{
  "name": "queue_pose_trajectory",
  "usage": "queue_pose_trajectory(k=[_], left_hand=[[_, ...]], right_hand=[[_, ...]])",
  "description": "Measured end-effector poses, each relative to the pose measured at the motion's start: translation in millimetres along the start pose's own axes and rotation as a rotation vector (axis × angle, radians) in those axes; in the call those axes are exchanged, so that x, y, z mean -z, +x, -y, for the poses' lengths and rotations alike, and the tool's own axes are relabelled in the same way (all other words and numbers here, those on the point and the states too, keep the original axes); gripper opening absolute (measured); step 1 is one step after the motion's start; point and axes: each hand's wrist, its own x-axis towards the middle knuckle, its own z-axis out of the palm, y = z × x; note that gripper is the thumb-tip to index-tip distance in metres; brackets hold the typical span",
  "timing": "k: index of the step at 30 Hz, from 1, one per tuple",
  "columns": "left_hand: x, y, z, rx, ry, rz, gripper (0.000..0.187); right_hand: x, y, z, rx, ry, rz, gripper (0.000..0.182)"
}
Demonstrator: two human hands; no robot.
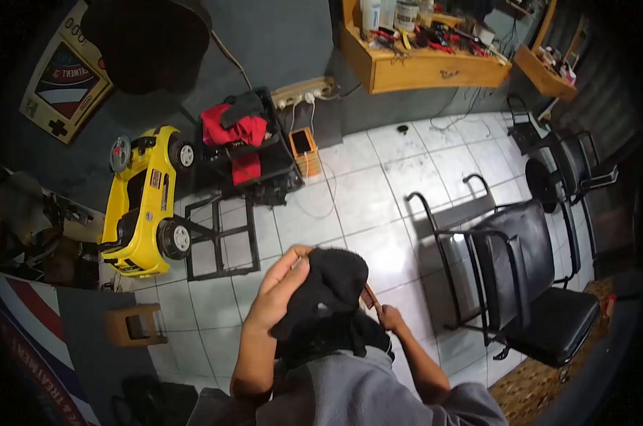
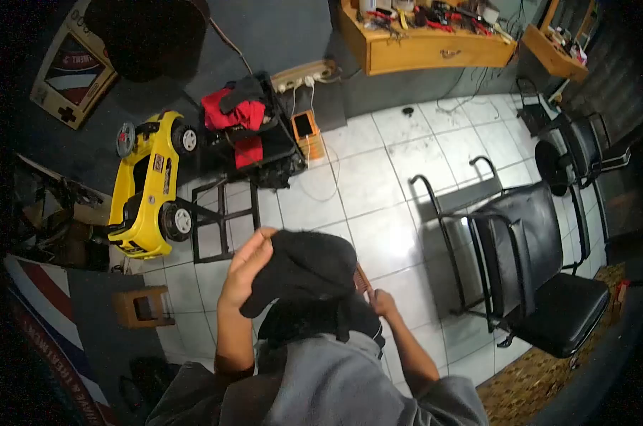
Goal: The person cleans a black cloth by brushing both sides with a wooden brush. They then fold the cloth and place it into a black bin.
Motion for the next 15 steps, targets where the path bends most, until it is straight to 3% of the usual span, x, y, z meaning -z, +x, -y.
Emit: queue_pose_trajectory(k=[3,5,9,10,11,13,14,15], left_hand=[[4,6,15,0.038,0.012,0.052,0.02],[0,8,19,0.121,0.003,0.088,0.021],[-8,19,20,0.1,0.152,0.172,0.021],[-25,16,12,0.105,0.089,0.085,0.021],[-22,18,13,0.1,0.095,0.092,0.021],[-8,20,13,0.047,0.062,0.206,0.022],[-4,18,10,0.077,0.046,0.172,0.022],[-12,13,3,0.011,0.024,0.076,0.02]], right_hand=[[59,-33,84,0.11,0.705,-0.167,0.048],[112,-70,149,0.075,1.186,0.012,0.05],[103,-63,155,0.595,0.715,-0.206,0.054],[121,-65,172,0.605,0.695,-0.028,0.05],[115,-57,166,0.611,0.696,-0.036,0.05],[93,-29,142,0.511,0.328,-0.093,0.043],[90,-25,135,0.316,0.142,-0.014,0.045],[69,-11,108,0.309,0.144,-0.012,0.045]])
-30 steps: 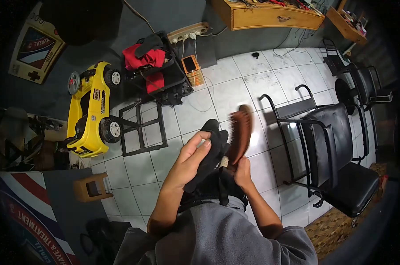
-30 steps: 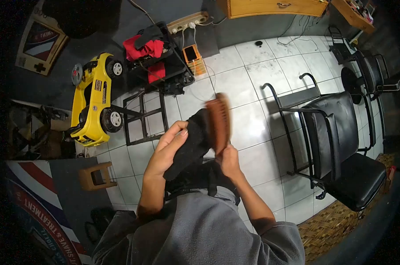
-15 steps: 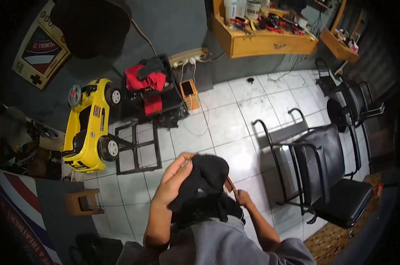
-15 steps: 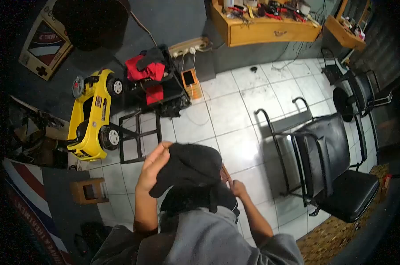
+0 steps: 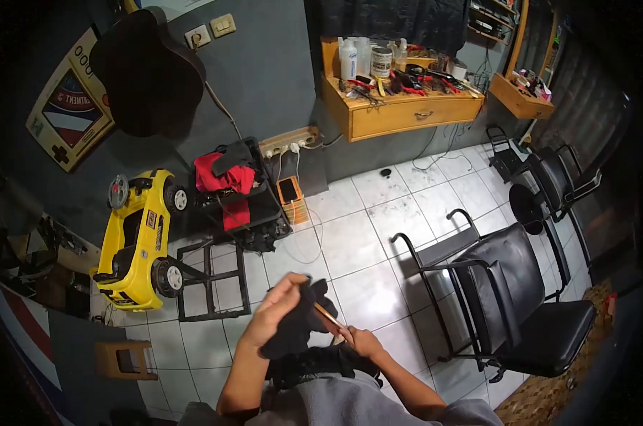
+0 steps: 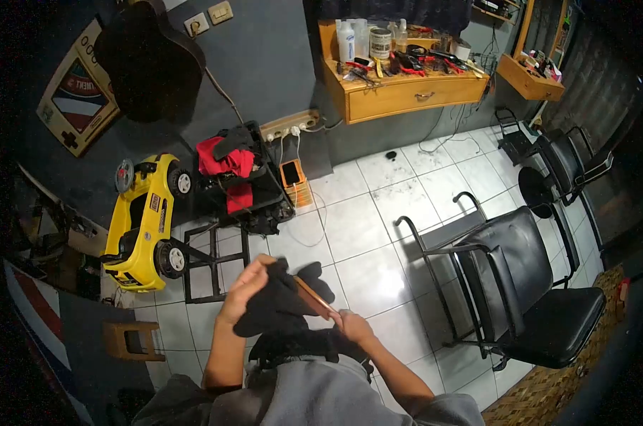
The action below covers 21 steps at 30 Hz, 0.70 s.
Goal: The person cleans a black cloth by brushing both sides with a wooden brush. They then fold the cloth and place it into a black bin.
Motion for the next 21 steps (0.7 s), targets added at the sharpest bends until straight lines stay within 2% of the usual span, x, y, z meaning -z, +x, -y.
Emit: queue_pose_trajectory(k=[2,4,6,8,10,11,12,14,16,17,19,20,21], left_hand=[[-11,-5,-9,-0.077,-0.063,-0.001,0.021],[-3,-7,0,-0.066,-0.084,0.002,0.021],[3,-8,13,-0.055,-0.106,0.007,0.022],[4,-7,27,0.061,-0.056,-0.059,0.022],[8,0,39,0.049,0.0,-0.021,0.022],[8,3,40,0.068,0.018,-0.021,0.022],[9,0,41,0.1,0.035,-0.03,0.022],[6,7,41,0.091,0.027,-0.028,0.022],[6,10,47,-0.009,0.277,-0.094,0.019],[6,9,51,0.007,0.269,-0.097,0.019],[4,23,48,0.038,0.182,-0.01,0.018],[3,25,47,0.047,0.184,-0.013,0.018],[2,29,45,0.036,0.256,0.078,0.018]], right_hand=[[-51,11,-90,-0.367,-0.236,0.297,0.063],[-57,5,-123,-0.445,-0.207,0.345,0.072],[-51,-3,-133,-0.451,-0.216,0.318,0.07],[-46,-5,-130,-0.454,-0.229,0.288,0.069],[-34,-11,-113,-0.474,-0.001,0.033,0.068],[-35,-10,-117,-0.403,0.088,-0.049,0.063],[-34,-17,-105,-0.41,0.091,-0.037,0.063],[4,-10,-50,-0.498,0.744,-0.11,0.055],[35,-13,4,-0.394,0.862,-0.206,0.047],[47,-20,29,-0.413,0.86,-0.203,0.047],[70,-16,61,-0.181,0.934,-0.368,0.046],[69,-21,62,-0.19,0.939,-0.367,0.046],[67,-22,62,-0.049,0.891,-0.343,0.043]])
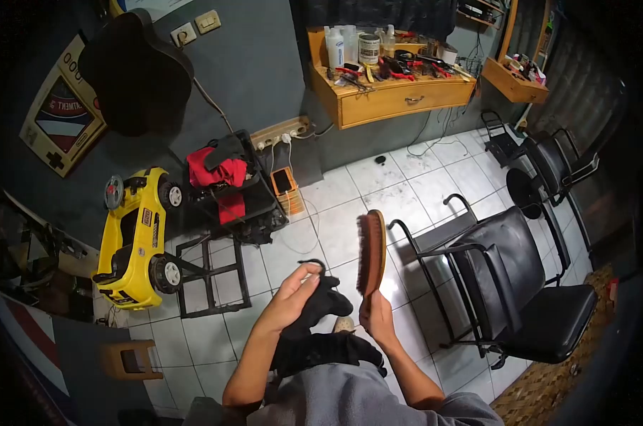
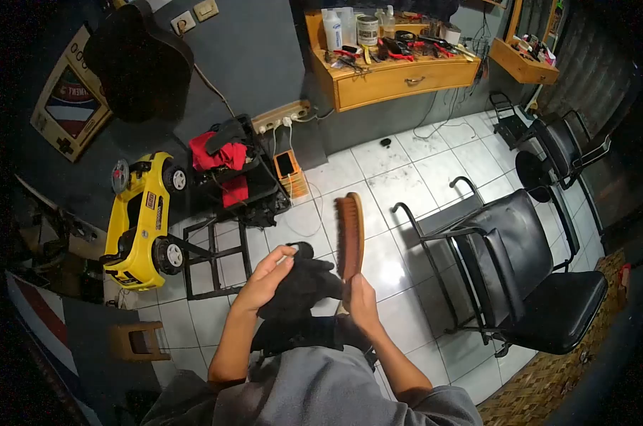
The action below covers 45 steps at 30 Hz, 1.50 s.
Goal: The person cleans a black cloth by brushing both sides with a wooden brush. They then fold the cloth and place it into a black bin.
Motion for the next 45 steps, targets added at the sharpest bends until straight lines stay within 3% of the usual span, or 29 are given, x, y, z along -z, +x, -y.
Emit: queue_pose_trajectory(k=[2,5,6,8,10,11,15,17,18,20,22,23,24,25,28,30,32,33,35,37,38,40,41,43,44,45], left_hand=[[3,4,-7,0.007,0.055,0.161,0.016],[-5,-4,-31,-0.1,-0.024,0.105,0.016],[1,-7,-41,-0.029,-0.132,0.127,0.017],[9,-17,-64,-0.085,-0.132,-0.065,0.018],[12,-28,-77,-0.161,-0.279,-0.155,0.018],[12,-32,-84,-0.196,-0.343,-0.196,0.019],[27,-43,-81,-0.295,-0.422,-0.285,0.021],[35,-43,-75,-0.292,-0.434,-0.261,0.021],[36,-42,-72,-0.282,-0.392,-0.269,0.021],[36,-41,-66,-0.274,-0.296,-0.295,0.022],[38,-32,-50,-0.385,-0.186,-0.33,0.02],[36,-29,-43,-0.444,-0.147,-0.365,0.02],[36,-28,-40,-0.517,0.023,-0.428,0.019],[27,-30,-46,-0.547,-0.01,-0.462,0.019],[42,-40,-53,-0.655,0.015,-0.515,0.025],[75,-49,-55,-0.606,-0.007,-0.593,0.03],[87,-63,-80,-0.675,-0.184,-0.593,0.028],[97,-71,-85,-0.674,-0.296,-0.555,0.028],[109,-81,-83,-0.728,-0.306,-0.584,0.027],[113,-91,-72,-0.635,-0.357,-0.712,0.028],[115,-94,-70,-0.699,-0.29,-0.723,0.029],[117,-103,-73,-0.671,-0.324,-0.7,0.03],[120,-104,-74,-0.66,-0.35,-0.676,0.031],[120,-96,-73,-0.624,-0.261,-0.778,0.026],[123,-94,-66,-0.605,-0.189,-0.783,0.026],[126,-91,-57,-0.59,-0.116,-0.783,0.026]], right_hand=[[-12,-10,17,0.229,-0.197,0.095,0.037],[-19,-3,-17,0.221,-0.431,0.268,0.029],[-12,5,-41,0.228,-0.666,0.317,0.035],[5,13,-86,0.044,-0.979,0.372,0.049],[38,20,-177,-0.335,-1.211,0.434,0.061],[56,15,-212,-0.347,-1.167,0.408,0.069],[59,-4,-205,-0.523,-1.202,0.24,0.062],[54,-4,-208,-0.233,-0.97,0.065,0.056],[32,-5,-177,-0.141,-0.842,-0.075,0.054],[-14,-4,-119,0.063,-0.425,-0.153,0.048],[-75,-25,-17,-0.079,0.082,-0.068,0.044],[-97,-30,5,-0.004,0.134,-0.002,0.044],[-100,-28,-12,0.052,0.101,0.124,0.043],[-109,-21,-12,0.403,-0.42,0.159,0.033],[-143,-10,-24,0.402,-0.349,0.231,0.032],[-135,14,-82,0.343,-0.902,0.391,0.031],[-113,28,-142,0.071,-1.204,0.48,0.037],[-97,31,-168,0.038,-1.323,0.536,0.036],[-95,19,-140,0.008,-1.323,0.602,0.037],[-98,9,-133,-0.307,-1.312,0.42,0.05],[-97,5,-128,-0.312,-1.321,0.421,0.05],[-100,-8,-111,-0.62,-1.041,0.214,0.042],[-95,-2,-121,-0.623,-1.05,0.217,0.042],[-103,4,-124,-0.071,-1.129,0.154,0.047],[-105,2,-126,-0.077,-0.857,0.093,0.048],[-135,-5,-78,-0.078,-0.582,0.029,0.051]])
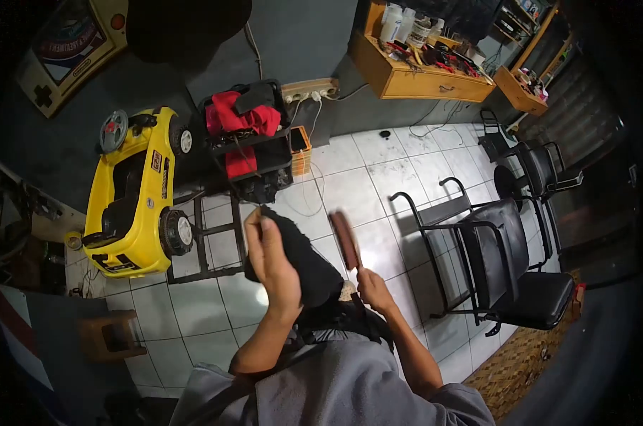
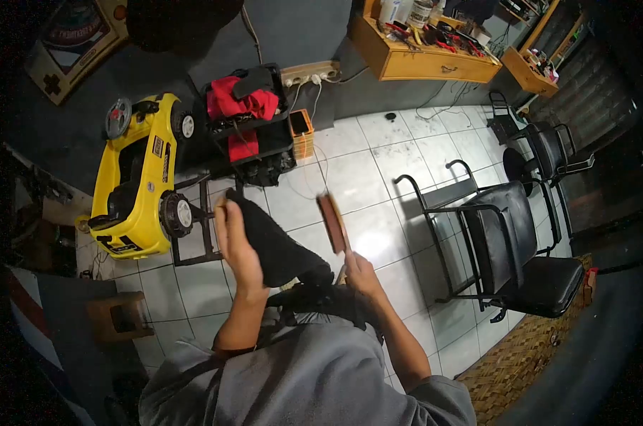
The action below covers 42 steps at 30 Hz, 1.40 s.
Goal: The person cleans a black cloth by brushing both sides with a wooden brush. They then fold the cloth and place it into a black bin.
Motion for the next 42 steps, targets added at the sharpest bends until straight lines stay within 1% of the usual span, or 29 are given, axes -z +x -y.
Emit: queue_pose_trajectory(k=[1,2,4,5,6,8,9,11,12,13,14,15,16,17,18,20,21,22,24,25,26,28,30,31,32,34,36,38,42], left_hand=[[0,-1,6,0.012,-0.015,0.034,0.027],[-6,-3,8,0.029,-0.022,0.029,0.027],[-6,0,28,0.002,-0.01,0.145,0.028],[-9,1,27,0.019,0.041,0.203,0.027],[-12,4,31,0.066,-0.113,0.274,0.026],[-18,10,21,0.075,-0.098,0.262,0.024],[-15,16,24,0.088,-0.139,0.265,0.023],[-13,26,13,0.091,-0.259,0.195,0.022],[-9,32,9,0.11,-0.341,0.175,0.021],[-7,34,-1,0.073,-0.398,0.167,0.022],[-13,35,-19,-0.003,-0.315,0.064,0.025],[-8,36,-24,-0.061,-0.299,0.075,0.025],[-3,37,-28,-0.122,-0.283,0.085,0.025],[-3,35,-31,-0.068,-0.331,0.025,0.025],[-2,33,-30,-0.069,-0.328,0.017,0.025],[0,27,-24,-0.089,-0.22,-0.117,0.029],[1,23,-12,-0.064,-0.219,-0.158,0.027],[0,19,-3,-0.059,-0.141,-0.189,0.025],[3,17,35,-0.125,-0.086,-0.228,0.024],[1,11,40,-0.128,-0.017,-0.251,0.024],[0,6,41,-0.138,0.064,-0.268,0.024],[-6,0,43,-0.141,0.074,-0.265,0.025],[-9,0,43,-0.194,0.055,-0.264,0.025],[-9,1,36,-0.166,0.042,-0.262,0.025],[-6,3,31,-0.138,0.031,-0.26,0.026],[4,8,25,-0.152,0.073,-0.27,0.028],[10,11,21,-0.076,-0.098,-0.347,0.029],[23,8,28,-0.035,-0.126,-0.336,0.03],[28,-11,34,0.059,-0.138,-0.261,0.028]], right_hand=[[3,-17,54,-0.085,0.419,0.141,0.052],[3,-29,76,-0.09,0.421,0.138,0.052],[1,-43,97,0.02,0.724,0.415,0.04],[-6,-46,100,0.056,0.562,0.391,0.04],[-14,-45,107,0.023,0.714,0.564,0.04],[-33,-25,76,0.084,0.413,0.554,0.037],[-41,-12,48,0.086,0.412,0.556,0.037],[-54,13,-17,0.507,-0.469,0.449,0.035],[-54,22,-42,0.272,-0.474,0.575,0.035],[-54,27,-83,0.323,-0.552,0.565,0.036],[-40,14,-69,-0.088,-0.464,0.52,0.043],[-28,-6,-46,-0.421,-0.534,0.414,0.043],[-20,-8,-65,-0.342,-0.718,0.48,0.042],[-15,-6,-86,-0.257,-0.903,0.544,0.042],[-15,-3,-91,-0.254,-0.907,0.552,0.042],[-10,-1,-103,-0.132,-0.793,0.355,0.045],[-8,6,-110,0.061,-0.78,0.266,0.049],[-7,1,-67,-0.017,-0.447,0.128,0.05],[-9,-7,2,0.014,0.124,0.148,0.042],[-4,-19,50,-0.075,0.299,0.184,0.041],[-7,-27,67,-0.081,0.296,0.191,0.041],[-18,-36,84,0.037,0.695,0.362,0.038],[-42,-23,65,0.345,0.073,0.231,0.035],[-43,-25,89,0.304,0.022,0.342,0.033],[-50,-15,62,0.31,0.02,0.35,0.033],[-70,15,-37,0.543,-0.7,0.289,0.023],[-58,20,-86,0.405,-0.847,0.479,0.028],[-36,21,-143,0.165,-0.913,0.503,0.029],[-10,-6,-64,0.094,-1.022,0.415,0.031]])
